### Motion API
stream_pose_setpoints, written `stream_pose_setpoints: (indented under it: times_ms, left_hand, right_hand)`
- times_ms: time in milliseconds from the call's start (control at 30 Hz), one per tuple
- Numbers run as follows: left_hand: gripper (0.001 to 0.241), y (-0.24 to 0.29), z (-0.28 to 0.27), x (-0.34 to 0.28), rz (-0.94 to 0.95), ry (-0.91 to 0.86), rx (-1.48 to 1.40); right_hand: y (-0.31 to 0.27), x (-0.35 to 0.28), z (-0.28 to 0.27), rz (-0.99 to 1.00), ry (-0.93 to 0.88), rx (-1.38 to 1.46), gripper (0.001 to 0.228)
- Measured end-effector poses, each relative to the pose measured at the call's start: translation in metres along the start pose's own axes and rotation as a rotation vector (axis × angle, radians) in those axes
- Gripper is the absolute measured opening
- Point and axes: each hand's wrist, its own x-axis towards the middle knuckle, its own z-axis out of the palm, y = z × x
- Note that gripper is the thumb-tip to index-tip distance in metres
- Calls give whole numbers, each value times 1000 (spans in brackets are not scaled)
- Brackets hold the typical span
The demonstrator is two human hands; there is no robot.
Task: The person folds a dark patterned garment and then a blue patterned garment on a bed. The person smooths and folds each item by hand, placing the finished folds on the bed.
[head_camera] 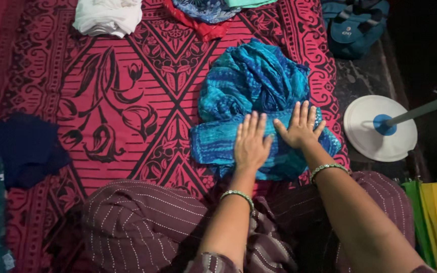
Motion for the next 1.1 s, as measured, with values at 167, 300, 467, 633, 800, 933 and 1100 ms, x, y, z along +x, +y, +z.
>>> stream_pose_setpoints:
  times_ms: [167, 300, 467, 633, 800, 933, 1100]
  left_hand:
    - [70, -43, -25, -11, -55, -78, 336]
    - [73, -91, -48, -17, -203, -127, 328]
    - [75, -119, -59, -19, -190, -286, 399]
    - [79, -146, -66, -24, -89, -248, 365]
    - [81, -160, -72, -28, -267, 27, 290]
    - [74, -148, -69, -28, -470, 507, 84]
    - [15, -156, -63, -36, -799, 650, -143]
  right_hand:
    - [-8, -9, -8, -5, 18, 10, 111]
    - [-5, -10, -6, -31, 44, 12, 111]
    - [-5, -10, -6, -39, 41, 15, 111]
    - [-5, -11, -6, -44, 44, 31, 111]
    - [-1, -12, -4, -65, 56, 35, 111]
    - [-2, -8, -4, -59, 52, 20, 110]
    - [0, -6, -1, -61, 47, 26, 111]
